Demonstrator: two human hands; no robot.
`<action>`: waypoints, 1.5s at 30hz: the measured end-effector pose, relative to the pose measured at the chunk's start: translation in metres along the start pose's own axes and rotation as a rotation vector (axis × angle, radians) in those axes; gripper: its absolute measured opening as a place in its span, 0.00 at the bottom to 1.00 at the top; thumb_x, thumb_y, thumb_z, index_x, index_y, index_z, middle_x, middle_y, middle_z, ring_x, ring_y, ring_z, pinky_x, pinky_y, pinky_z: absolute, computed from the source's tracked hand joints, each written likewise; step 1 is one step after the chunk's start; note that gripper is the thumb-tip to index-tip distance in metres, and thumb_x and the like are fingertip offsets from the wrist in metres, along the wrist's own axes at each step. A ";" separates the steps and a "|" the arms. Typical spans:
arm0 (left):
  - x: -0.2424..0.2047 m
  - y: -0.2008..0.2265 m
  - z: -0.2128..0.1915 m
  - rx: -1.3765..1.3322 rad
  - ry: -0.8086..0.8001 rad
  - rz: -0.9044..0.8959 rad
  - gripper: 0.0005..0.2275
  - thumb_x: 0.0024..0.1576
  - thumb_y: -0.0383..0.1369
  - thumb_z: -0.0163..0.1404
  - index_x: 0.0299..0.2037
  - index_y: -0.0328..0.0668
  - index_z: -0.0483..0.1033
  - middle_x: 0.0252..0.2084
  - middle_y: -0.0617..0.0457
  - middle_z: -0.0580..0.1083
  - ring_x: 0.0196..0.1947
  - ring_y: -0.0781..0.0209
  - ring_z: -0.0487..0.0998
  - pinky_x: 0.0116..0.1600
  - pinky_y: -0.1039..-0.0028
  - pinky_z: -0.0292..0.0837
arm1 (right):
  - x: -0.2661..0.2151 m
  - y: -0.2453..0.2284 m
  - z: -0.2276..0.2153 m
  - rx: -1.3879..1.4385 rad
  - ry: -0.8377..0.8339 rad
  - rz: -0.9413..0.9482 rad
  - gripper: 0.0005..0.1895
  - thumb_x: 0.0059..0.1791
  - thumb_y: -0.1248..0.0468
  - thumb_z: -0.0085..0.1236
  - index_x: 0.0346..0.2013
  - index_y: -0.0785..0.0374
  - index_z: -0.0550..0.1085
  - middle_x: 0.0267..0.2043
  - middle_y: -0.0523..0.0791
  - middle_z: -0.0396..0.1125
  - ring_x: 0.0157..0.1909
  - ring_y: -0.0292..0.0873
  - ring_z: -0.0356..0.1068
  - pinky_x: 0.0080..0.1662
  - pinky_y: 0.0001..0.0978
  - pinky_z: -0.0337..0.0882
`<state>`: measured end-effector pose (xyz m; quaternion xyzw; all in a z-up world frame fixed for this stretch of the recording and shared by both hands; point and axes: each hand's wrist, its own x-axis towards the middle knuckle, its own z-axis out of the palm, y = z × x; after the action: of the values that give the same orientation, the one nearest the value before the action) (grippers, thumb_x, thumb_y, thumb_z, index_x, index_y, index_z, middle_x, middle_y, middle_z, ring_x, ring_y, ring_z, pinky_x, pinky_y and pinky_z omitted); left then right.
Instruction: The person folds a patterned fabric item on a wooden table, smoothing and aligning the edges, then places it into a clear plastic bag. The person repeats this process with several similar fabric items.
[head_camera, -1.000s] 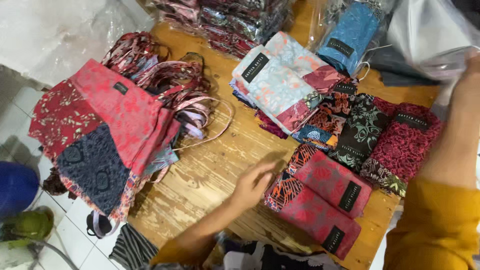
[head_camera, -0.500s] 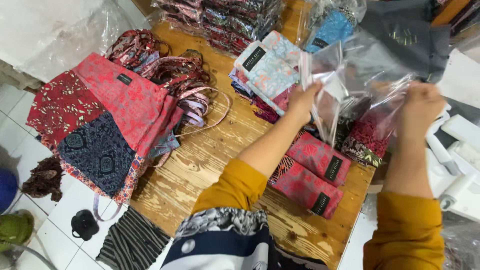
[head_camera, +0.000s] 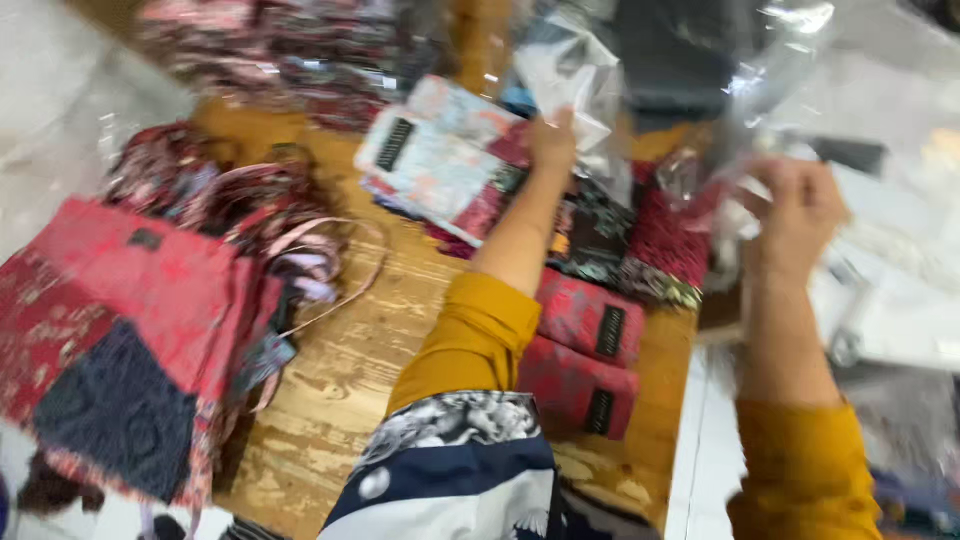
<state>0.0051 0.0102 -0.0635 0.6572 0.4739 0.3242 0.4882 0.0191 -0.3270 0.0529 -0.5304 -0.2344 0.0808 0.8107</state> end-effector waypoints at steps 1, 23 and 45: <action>-0.007 -0.007 0.003 0.081 0.011 -0.088 0.35 0.50 0.53 0.60 0.59 0.30 0.73 0.54 0.33 0.79 0.53 0.41 0.80 0.57 0.57 0.73 | -0.002 0.005 -0.001 -0.017 0.057 0.048 0.05 0.61 0.65 0.55 0.44 0.64 0.73 0.45 0.46 0.73 0.47 0.41 0.77 0.47 0.33 0.82; -0.230 -0.026 -0.284 -0.758 -0.363 -0.177 0.08 0.60 0.28 0.57 0.47 0.36 0.78 0.34 0.55 0.77 0.29 0.69 0.77 0.32 0.81 0.69 | -0.154 -0.004 0.118 -0.623 -0.297 -0.287 0.16 0.53 0.71 0.61 0.55 0.70 0.73 0.50 0.53 0.71 0.49 0.48 0.72 0.48 0.36 0.72; -0.412 -0.265 -0.598 -0.805 0.581 -0.518 0.08 0.63 0.29 0.49 0.51 0.47 0.66 0.35 0.57 0.73 0.27 0.67 0.72 0.29 0.76 0.69 | -0.285 0.022 0.044 -1.182 -0.298 -0.277 0.10 0.54 0.62 0.63 0.45 0.66 0.76 0.45 0.54 0.71 0.48 0.59 0.70 0.50 0.48 0.71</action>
<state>-0.7476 -0.1570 -0.1127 0.1649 0.5738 0.5167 0.6137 -0.2487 -0.3893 -0.0365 -0.8369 -0.4169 -0.0952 0.3417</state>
